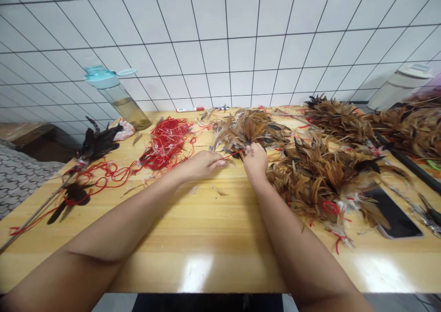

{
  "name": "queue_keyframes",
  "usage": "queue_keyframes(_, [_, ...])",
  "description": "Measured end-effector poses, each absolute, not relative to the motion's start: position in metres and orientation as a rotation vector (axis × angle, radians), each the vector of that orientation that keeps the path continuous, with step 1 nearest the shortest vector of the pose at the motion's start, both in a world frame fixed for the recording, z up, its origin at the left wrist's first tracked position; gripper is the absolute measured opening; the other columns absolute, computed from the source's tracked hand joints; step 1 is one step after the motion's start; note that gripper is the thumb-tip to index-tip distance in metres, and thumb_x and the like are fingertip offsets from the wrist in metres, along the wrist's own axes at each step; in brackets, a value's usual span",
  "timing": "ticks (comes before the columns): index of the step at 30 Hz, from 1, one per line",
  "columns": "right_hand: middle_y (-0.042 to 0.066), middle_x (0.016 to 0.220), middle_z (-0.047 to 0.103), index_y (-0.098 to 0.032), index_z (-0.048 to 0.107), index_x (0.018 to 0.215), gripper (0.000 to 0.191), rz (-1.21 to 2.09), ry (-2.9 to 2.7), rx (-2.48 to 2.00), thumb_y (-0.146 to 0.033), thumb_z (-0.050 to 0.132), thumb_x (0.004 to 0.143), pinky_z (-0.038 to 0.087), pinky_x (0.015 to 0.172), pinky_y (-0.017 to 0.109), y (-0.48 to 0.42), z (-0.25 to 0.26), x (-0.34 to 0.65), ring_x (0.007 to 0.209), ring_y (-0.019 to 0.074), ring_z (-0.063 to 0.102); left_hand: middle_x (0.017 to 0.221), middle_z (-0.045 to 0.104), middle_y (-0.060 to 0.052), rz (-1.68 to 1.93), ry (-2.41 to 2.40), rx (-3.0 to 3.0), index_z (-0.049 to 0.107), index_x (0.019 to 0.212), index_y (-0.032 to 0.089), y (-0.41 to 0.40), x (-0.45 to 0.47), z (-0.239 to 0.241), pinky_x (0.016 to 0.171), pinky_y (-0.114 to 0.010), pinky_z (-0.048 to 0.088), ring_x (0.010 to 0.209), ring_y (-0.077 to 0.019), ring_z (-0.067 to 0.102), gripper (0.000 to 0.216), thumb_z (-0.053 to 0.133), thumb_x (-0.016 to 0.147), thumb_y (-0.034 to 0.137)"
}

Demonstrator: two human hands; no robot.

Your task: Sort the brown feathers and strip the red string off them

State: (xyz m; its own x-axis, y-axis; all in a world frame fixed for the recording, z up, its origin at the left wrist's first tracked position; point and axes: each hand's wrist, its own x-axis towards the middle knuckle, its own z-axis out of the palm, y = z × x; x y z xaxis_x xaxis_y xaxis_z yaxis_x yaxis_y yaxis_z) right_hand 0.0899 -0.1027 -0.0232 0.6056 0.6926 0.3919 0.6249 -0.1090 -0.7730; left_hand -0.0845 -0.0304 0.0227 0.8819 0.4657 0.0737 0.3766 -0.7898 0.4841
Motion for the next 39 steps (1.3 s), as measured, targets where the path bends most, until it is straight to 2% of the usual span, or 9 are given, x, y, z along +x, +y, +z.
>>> queue_keyframes(5, [0.003, 0.07, 0.047, -0.023, 0.033, 0.06, 0.022, 0.036, -1.041, -1.923, -0.024, 0.035, 0.082, 0.034, 0.065, 0.032, -0.104, -0.017, 0.088, 0.067, 0.0179, 0.042, 0.092, 0.069, -0.006, 0.267, 0.594, 2.701, 0.064, 0.095, 0.019, -0.032, -0.087, 0.026, 0.076, -0.025, 0.046, 0.085, -0.0164, 0.063, 0.032, 0.035, 0.094, 0.032])
queue_keyframes(8, [0.005, 0.072, 0.05, -0.022, 0.037, 0.06, 0.022, 0.005, -1.061, -2.008, -0.023, 0.035, 0.083, 0.033, 0.067, 0.032, -0.106, -0.013, 0.087, 0.07, 0.0187, 0.043, 0.093, 0.067, -0.007, 0.359, 0.688, 2.867, 0.062, 0.098, 0.018, -0.041, -0.085, 0.029, 0.076, -0.028, 0.046, 0.086, -0.0179, 0.062, 0.031, 0.034, 0.094, 0.031])
queue_keyframes(13, [0.007, 0.079, 0.056, -0.02, 0.048, 0.065, 0.022, -0.04, -1.107, -2.102, -0.02, 0.036, 0.084, 0.032, 0.068, 0.032, -0.109, -0.009, 0.084, 0.074, 0.0201, 0.046, 0.087, 0.066, -0.009, 0.388, 0.666, 3.115, 0.062, 0.092, 0.015, -0.061, -0.082, 0.037, 0.074, -0.031, 0.045, 0.083, -0.0196, 0.061, 0.029, 0.036, 0.094, 0.029])
queue_keyframes(20, [0.008, 0.09, 0.06, -0.019, 0.061, 0.08, 0.024, -0.081, -1.229, -2.246, -0.017, 0.038, 0.087, 0.031, 0.064, 0.03, -0.112, -0.004, 0.078, 0.079, 0.0193, 0.05, 0.079, 0.063, -0.006, 0.59, 0.497, 3.132, 0.062, 0.082, 0.016, -0.062, -0.087, 0.045, 0.065, -0.028, 0.041, 0.073, -0.0155, 0.057, 0.031, 0.036, 0.093, 0.027])
queue_keyframes(26, [0.005, 0.098, 0.062, -0.023, 0.064, 0.092, 0.025, -0.204, -1.542, -2.339, -0.023, 0.04, 0.089, 0.026, 0.055, 0.028, -0.119, 0.004, 0.062, 0.07, 0.0152, 0.053, 0.076, 0.06, -0.006, 0.813, 0.292, 3.269, 0.065, 0.082, 0.016, -0.066, -0.089, 0.053, 0.067, -0.03, 0.039, 0.073, -0.016, 0.053, 0.028, 0.04, 0.092, 0.024])
queue_keyframes(29, [0.007, 0.096, 0.065, -0.022, 0.065, 0.095, 0.03, -0.309, -1.788, -2.259, -0.027, 0.036, 0.093, 0.027, 0.057, 0.03, -0.121, 0.006, 0.056, 0.069, 0.0152, 0.055, 0.078, 0.06, -0.007, 0.939, 0.242, 3.216, 0.065, 0.084, 0.016, -0.062, -0.091, 0.06, 0.069, -0.03, 0.04, 0.075, -0.0159, 0.052, 0.028, 0.04, 0.092, 0.024])
queue_keyframes(34, [0.009, 0.103, 0.066, -0.02, 0.064, 0.109, 0.034, -0.323, -2.246, -1.949, -0.015, 0.036, 0.089, 0.03, 0.061, 0.03, -0.124, 0.005, 0.05, 0.078, 0.0164, 0.058, 0.082, 0.064, -0.007, 1.004, 0.226, 2.915, 0.067, 0.081, 0.016, -0.034, -0.101, 0.066, 0.073, -0.028, 0.044, 0.079, -0.0147, 0.055, 0.023, 0.045, 0.089, 0.023])
queue_keyframes(36, [0.007, 0.105, 0.066, -0.022, 0.065, 0.106, 0.034, -0.259, -2.318, -1.83, -0.012, 0.039, 0.085, 0.031, 0.06, 0.029, -0.124, 0.004, 0.047, 0.079, 0.0167, 0.058, 0.083, 0.066, -0.006, 0.952, 0.234, 2.761, 0.067, 0.081, 0.016, -0.02, -0.106, 0.062, 0.075, -0.027, 0.045, 0.081, -0.0138, 0.058, 0.021, 0.049, 0.087, 0.025])
queue_keyframes(39, [0.005, 0.099, 0.066, -0.021, 0.066, 0.091, 0.031, -0.099, -2.23, -1.695, -0.008, 0.039, 0.08, 0.033, 0.058, 0.028, -0.123, 0.0, 0.044, 0.08, 0.0165, 0.058, 0.082, 0.068, -0.005, 0.852, 0.334, 2.561, 0.068, 0.078, 0.016, 0.0, -0.111, 0.051, 0.077, -0.026, 0.046, 0.081, -0.0135, 0.06, 0.019, 0.055, 0.084, 0.029])
